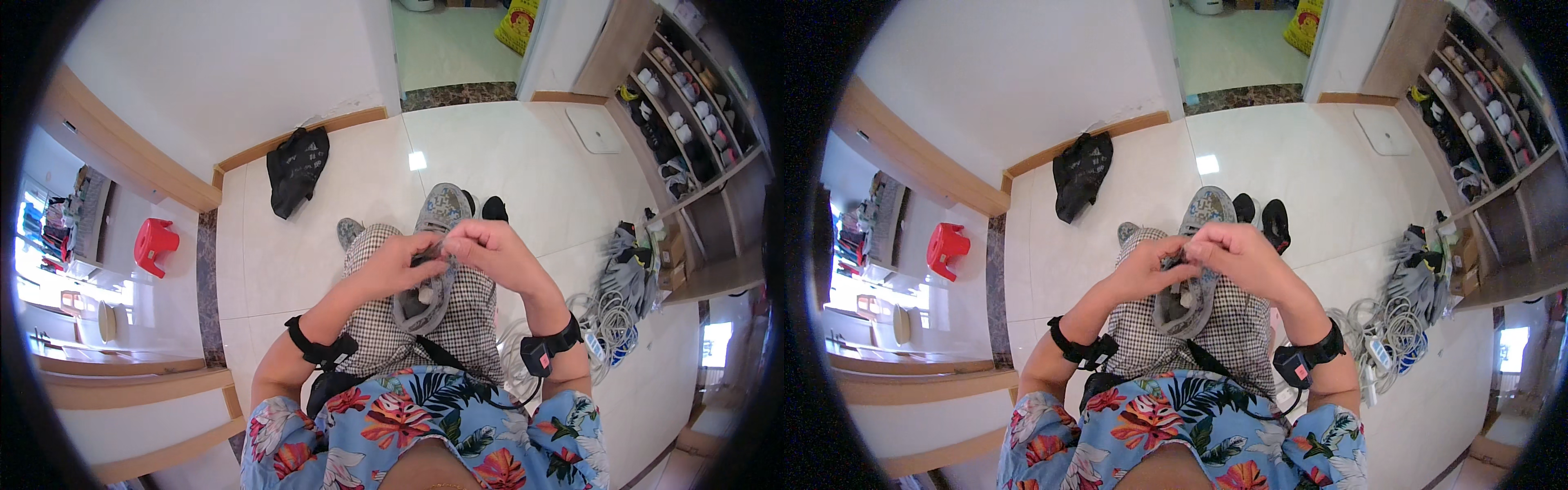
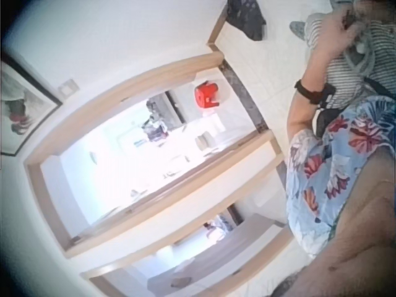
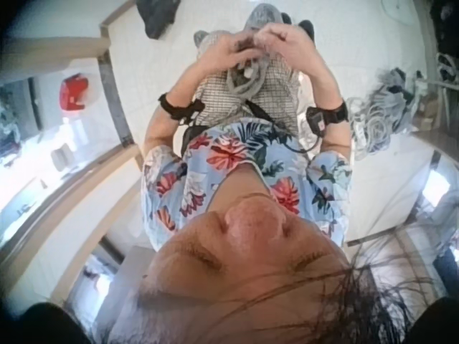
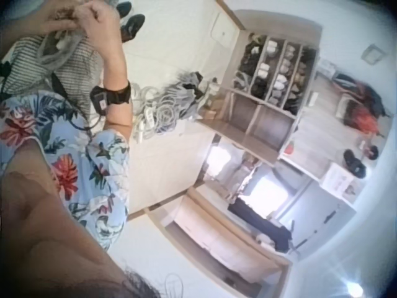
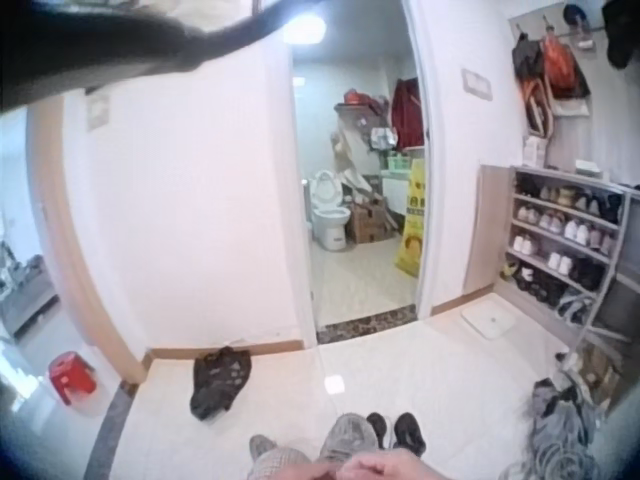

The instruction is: The person laces a shoe by threading the shoelace through the eyelets and pulling it tight.

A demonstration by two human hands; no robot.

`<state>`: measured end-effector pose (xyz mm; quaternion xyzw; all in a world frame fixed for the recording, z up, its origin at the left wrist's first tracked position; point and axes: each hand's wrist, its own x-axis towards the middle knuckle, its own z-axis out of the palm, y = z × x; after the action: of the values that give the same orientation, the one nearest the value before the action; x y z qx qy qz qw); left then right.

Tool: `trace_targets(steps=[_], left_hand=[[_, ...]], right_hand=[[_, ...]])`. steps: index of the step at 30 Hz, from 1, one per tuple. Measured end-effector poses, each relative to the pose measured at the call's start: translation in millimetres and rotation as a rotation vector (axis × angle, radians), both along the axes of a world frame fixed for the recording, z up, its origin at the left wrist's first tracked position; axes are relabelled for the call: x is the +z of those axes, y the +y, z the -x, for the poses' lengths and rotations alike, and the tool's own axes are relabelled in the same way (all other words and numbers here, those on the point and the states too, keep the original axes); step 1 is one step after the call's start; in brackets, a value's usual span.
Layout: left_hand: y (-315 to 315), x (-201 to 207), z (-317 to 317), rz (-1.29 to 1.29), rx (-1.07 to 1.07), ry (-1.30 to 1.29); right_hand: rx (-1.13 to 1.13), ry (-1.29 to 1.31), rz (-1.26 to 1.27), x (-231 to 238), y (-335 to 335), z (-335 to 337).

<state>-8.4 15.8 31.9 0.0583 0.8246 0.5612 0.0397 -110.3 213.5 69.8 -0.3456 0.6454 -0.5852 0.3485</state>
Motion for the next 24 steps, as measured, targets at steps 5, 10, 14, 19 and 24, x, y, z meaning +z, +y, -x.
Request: trace_targets(steps=[5, 10, 14, 19, 24], left_hand=[[-7.0, 3.1, -5.3, -0.121, 0.099, 0.022], [-2.4, 21.5, -9.8, -0.076, 0.155, 0.213], [-3.5, 38.0, -5.9, 0.047, 0.08, 0.128], [-6.5, 7.2, -12.4, 0.097, 0.069, 0.17], [-7.7, 7.7, -18.3, -0.078, 0.118, 0.058]], right_hand=[[-0.14, 0.245, -0.135, 0.6, 6.4, 12.6], [-0.161, 0.495, 0.044, 2.6, 1.4, 15.4], [-0.037, 0.657, 0.134, 0.2, -8.4, 12.5], [0.143, 0.382, -0.084, -7.6, -20.4, -1.7], [0.138, 0.5, -0.439, 1.9, -14.2, 2.4]])
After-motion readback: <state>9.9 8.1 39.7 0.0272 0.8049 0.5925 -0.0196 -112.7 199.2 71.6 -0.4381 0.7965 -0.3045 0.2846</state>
